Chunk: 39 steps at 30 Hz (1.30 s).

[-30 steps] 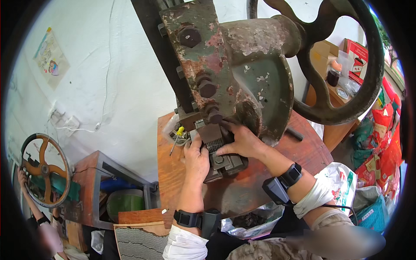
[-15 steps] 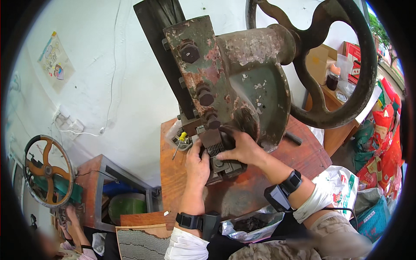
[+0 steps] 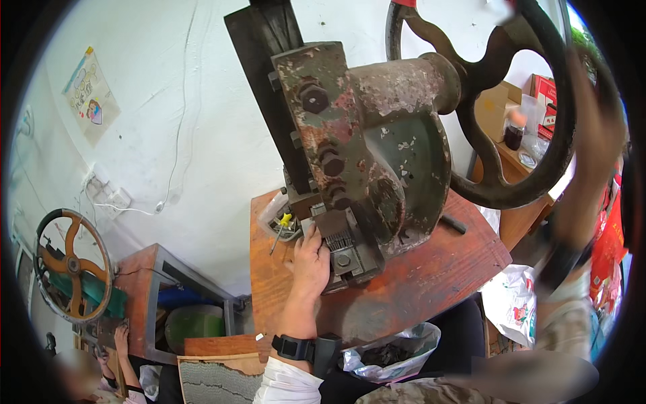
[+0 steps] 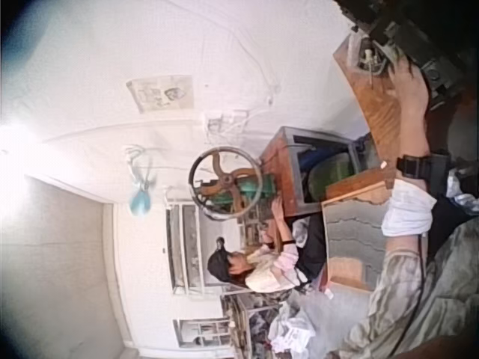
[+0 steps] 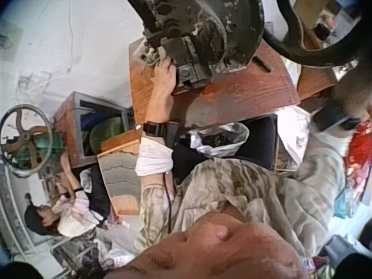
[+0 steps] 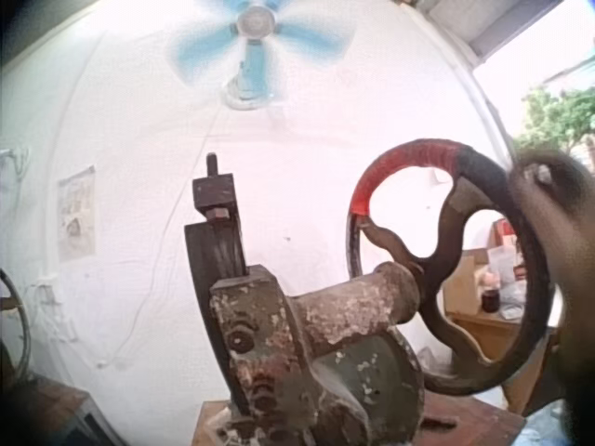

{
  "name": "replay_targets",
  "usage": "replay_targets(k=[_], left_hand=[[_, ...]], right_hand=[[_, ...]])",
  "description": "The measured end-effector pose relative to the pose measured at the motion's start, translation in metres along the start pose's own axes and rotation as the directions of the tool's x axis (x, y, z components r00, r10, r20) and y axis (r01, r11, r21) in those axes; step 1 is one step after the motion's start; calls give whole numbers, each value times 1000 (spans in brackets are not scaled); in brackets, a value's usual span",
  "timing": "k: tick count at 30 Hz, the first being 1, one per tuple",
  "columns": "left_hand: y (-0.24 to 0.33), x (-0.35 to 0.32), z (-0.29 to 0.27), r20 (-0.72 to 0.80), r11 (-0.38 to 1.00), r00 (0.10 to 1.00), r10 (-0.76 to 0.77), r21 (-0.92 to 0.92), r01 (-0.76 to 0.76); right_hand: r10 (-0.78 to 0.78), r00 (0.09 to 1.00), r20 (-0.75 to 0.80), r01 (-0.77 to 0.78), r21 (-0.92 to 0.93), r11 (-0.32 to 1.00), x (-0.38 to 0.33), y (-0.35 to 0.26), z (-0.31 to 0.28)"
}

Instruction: Operating a manual wheel-driven press to shape or cut small metal pieces.

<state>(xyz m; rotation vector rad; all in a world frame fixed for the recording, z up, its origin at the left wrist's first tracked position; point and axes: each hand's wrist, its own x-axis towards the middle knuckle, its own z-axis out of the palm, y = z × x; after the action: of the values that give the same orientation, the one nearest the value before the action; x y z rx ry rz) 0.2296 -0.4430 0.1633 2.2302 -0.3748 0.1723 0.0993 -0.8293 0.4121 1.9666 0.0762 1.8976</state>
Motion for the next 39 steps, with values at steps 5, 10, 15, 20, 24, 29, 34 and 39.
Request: replay_targets(k=[5,10,15,20,24,29,34,39], left_hand=[[5,5,10,2,1000,1000,28,5,-29],[20,12,18,33,998,999,23,-68,-21],[18,8,22,41,1000,999,9,10,-9],[8,9,4,21,999,1000,5,-51,-4],[32,17,31,38,990,996,76,-123,-71],[-3,9,13,33,995,999,-33,-88,36],[33,6,16,62,998,998,-8,-69,12],[5,1,8,-20,990,999,-41,-136,38]], right_hand=[[218,614,759,-754,482,447,121,5,44],[376,650,661,-760,555,338,32,55,5],[564,825,22,-456,615,643,-160,-77,18],[656,590,470,-749,622,229,-87,-38,4],[260,643,720,-751,527,397,43,72,-5],[141,560,816,-794,480,374,86,30,52],[427,817,388,-555,325,766,-98,-35,27],[751,502,429,-767,622,157,-117,-58,8]])
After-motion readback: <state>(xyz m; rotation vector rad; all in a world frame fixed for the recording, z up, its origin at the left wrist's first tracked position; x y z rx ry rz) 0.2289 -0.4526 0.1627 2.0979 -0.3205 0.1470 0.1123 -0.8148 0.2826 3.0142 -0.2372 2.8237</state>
